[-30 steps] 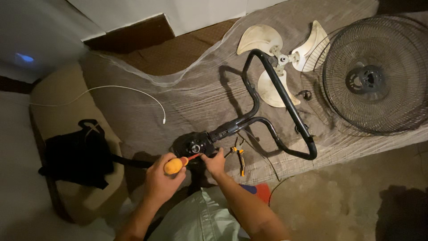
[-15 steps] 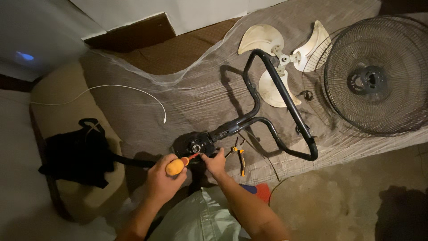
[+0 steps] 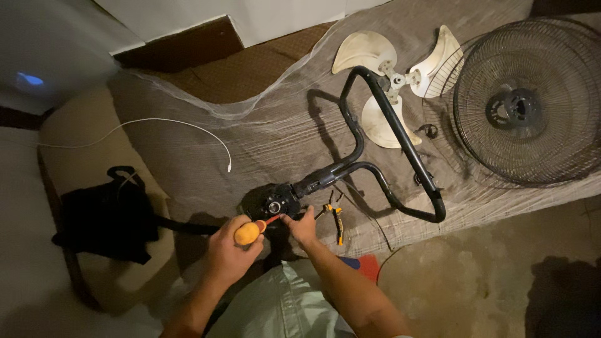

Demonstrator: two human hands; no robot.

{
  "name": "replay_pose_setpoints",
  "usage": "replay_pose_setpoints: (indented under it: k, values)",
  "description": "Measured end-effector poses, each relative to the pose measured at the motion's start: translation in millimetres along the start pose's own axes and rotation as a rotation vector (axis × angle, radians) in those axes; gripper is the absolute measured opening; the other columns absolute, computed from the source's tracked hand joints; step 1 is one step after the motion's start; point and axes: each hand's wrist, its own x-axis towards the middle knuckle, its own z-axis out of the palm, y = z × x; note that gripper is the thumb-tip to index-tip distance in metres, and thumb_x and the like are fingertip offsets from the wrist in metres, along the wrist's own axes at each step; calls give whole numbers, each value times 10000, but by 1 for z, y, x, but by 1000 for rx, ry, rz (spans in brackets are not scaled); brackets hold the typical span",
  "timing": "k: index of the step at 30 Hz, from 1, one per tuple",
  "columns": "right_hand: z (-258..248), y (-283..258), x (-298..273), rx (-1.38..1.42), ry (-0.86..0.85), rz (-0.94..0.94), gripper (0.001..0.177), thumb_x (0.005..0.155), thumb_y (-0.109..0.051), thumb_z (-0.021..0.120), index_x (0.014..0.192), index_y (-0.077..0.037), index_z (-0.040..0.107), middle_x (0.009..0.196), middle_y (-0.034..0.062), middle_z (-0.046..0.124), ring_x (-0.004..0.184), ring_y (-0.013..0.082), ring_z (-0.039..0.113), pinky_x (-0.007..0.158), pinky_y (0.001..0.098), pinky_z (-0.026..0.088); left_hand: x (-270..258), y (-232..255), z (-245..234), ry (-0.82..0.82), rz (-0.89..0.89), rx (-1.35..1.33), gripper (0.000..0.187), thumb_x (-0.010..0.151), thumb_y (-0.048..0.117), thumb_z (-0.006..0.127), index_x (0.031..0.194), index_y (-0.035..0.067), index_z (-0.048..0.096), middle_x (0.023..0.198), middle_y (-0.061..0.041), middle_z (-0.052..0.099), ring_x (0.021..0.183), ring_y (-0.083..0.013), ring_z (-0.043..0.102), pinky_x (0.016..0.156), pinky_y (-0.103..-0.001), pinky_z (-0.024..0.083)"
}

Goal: The person assembles a disassembled standing fan on a bed. They attach the motor housing to the fan stand, insert the fan blades onto the motor shaft, and secure the components using a screwdriver. The fan cage and other parts remain nearby.

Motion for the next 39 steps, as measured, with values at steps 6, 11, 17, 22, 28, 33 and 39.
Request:
replay_pose_setpoints:
  k: [6,11,17,22,28,33,39]
  values:
    - [1,6,3,33,-23,-11,851,707,-310,915,1315,40,432,1239,254,662,1139,344,662,961,413,525,9,24,-15,-270,97,51,357,725,108,806,1059,111,679,1029,-97,737,915,-346,726,737,-420,566]
    - [-1,19,8,-81,-21,-43,880,747,-271,951,1358,43,400,1220,262,643,1123,337,644,953,416,517,32,33,-28,-499,157,0,425,723,69,756,1135,106,657,1080,-97,718,948,-350,716,773,-410,572]
    - [-31,-7,0,42,-64,-79,730,733,-101,834,1379,-40,499,1160,121,664,1004,250,687,880,382,589,56,35,-23,-607,306,-37,424,666,-44,665,1071,79,693,1071,-108,712,1030,-351,679,861,-415,543]
    - [-107,-106,-59,317,-272,-677,589,860,42,698,1419,-46,536,1298,130,600,1202,236,609,1038,365,509,66,36,5,-689,352,-49,466,612,-90,583,1030,73,707,1058,-100,729,1072,-361,641,908,-440,508]
    - [-180,-223,-129,-267,-508,-1108,457,788,77,654,1214,-81,707,1307,146,639,1151,308,622,964,395,525,71,30,33,-752,336,-72,318,724,-32,600,1003,59,724,1040,-159,721,1034,-397,641,848,-461,520]
    - [-178,-248,-150,-556,-462,-1171,388,792,-20,731,1172,-104,731,1188,102,672,1036,335,657,856,411,557,67,21,34,-843,94,-55,240,821,13,601,1048,8,680,988,-196,754,916,-356,723,779,-424,547]
    - [-151,-243,-143,-659,-332,-999,269,814,-207,858,947,-69,669,921,115,647,791,339,668,654,422,533,49,-6,12,-545,117,-341,444,779,15,661,1221,62,665,1137,-121,719,997,-297,731,855,-368,568]
